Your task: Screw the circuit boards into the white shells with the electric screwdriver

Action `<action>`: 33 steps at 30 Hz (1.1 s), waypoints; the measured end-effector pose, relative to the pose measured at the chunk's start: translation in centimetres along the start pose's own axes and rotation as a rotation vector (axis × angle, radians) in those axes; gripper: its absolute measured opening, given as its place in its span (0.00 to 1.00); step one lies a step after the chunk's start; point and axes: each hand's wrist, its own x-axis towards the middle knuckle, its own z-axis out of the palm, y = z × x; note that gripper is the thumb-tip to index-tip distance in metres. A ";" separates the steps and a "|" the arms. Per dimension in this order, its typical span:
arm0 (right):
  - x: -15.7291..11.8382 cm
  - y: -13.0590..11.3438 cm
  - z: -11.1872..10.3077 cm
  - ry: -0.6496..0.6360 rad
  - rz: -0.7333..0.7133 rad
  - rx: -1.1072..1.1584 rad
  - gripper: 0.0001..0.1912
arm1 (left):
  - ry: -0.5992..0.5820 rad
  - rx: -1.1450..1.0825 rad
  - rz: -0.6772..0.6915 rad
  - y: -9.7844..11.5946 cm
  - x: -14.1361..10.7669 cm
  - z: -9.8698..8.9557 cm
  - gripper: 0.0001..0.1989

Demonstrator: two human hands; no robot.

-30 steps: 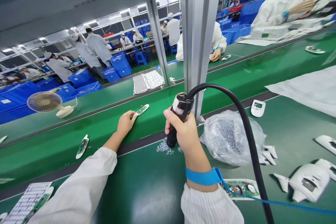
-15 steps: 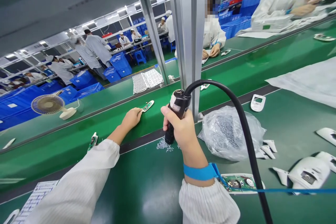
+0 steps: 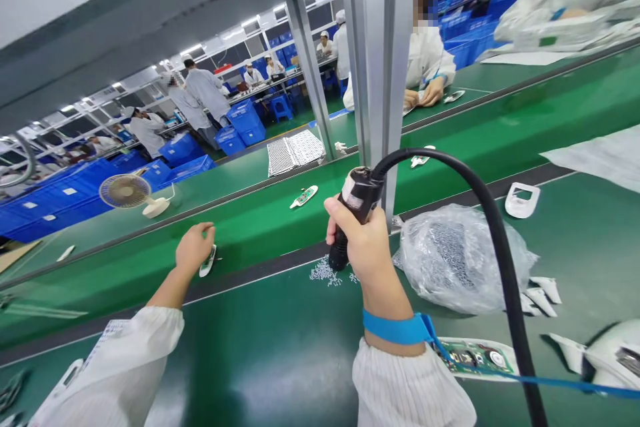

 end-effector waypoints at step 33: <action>-0.3 0.0 0.7 0.044 -0.100 -0.224 0.13 | -0.063 -0.386 0.187 9.9 -18.6 3.3 0.10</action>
